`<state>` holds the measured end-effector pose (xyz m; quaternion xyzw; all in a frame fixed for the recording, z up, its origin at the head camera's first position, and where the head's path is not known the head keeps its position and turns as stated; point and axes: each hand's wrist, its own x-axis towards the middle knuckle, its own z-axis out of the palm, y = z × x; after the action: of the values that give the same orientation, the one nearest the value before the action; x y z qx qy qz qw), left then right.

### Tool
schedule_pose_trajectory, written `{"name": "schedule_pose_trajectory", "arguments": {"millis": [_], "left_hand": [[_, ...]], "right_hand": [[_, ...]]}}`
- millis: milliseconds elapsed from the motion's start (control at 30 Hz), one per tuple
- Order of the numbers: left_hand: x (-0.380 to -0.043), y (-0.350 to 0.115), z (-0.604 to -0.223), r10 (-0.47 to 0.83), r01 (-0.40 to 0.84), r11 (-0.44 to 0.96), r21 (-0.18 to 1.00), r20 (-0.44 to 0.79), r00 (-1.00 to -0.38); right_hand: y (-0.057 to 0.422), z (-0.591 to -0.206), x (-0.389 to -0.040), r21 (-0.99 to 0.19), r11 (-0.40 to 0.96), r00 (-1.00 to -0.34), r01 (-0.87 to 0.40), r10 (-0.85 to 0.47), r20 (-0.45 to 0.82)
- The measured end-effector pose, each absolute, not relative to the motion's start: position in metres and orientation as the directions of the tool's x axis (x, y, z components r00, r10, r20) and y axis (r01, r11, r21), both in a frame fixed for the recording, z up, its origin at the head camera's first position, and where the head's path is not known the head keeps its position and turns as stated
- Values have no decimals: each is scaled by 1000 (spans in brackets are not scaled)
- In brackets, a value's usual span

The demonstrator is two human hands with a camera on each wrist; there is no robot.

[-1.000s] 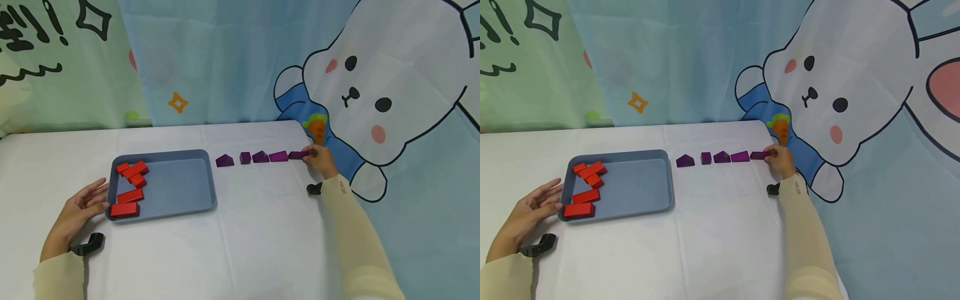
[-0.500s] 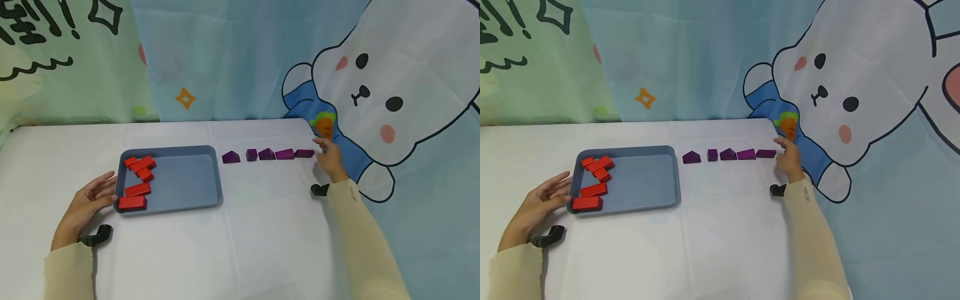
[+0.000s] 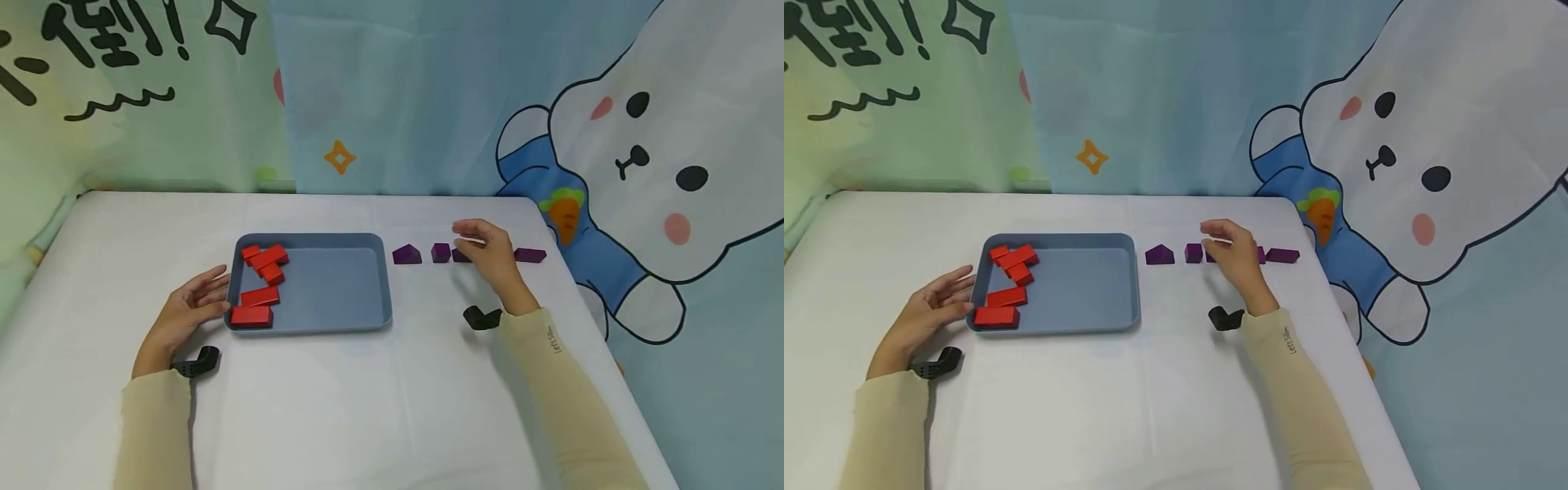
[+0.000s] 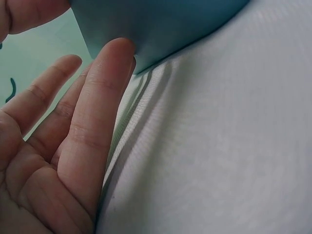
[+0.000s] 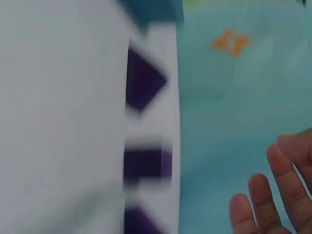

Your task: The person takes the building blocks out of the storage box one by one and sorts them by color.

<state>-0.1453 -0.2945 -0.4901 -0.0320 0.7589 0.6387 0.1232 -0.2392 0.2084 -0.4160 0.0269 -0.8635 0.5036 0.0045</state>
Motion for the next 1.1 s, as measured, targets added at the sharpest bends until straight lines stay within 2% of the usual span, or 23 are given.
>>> {"name": "schedule_pose_trajectory", "arguments": {"millis": [233,467,800,1100], "left_hand": [[-149,-294,-490,106,-232,144,962,-248,-963],[-151,-298,-489,107,-226,117,967,-238,-965],[-154,-300,-492,99,-225,108,968,-236,-967],[-153,-301,-491,102,-218,94,971,-228,-968]], "right_hand": [[129,-423,-226,-908,404,-981,-113,-192,37],[56,-435,-202,-941,309,-935,-138,-355,20],[-18,-457,-180,-950,307,-877,-53,-469,-102],[-54,-464,-178,-912,406,-861,-54,-481,-163]]}}
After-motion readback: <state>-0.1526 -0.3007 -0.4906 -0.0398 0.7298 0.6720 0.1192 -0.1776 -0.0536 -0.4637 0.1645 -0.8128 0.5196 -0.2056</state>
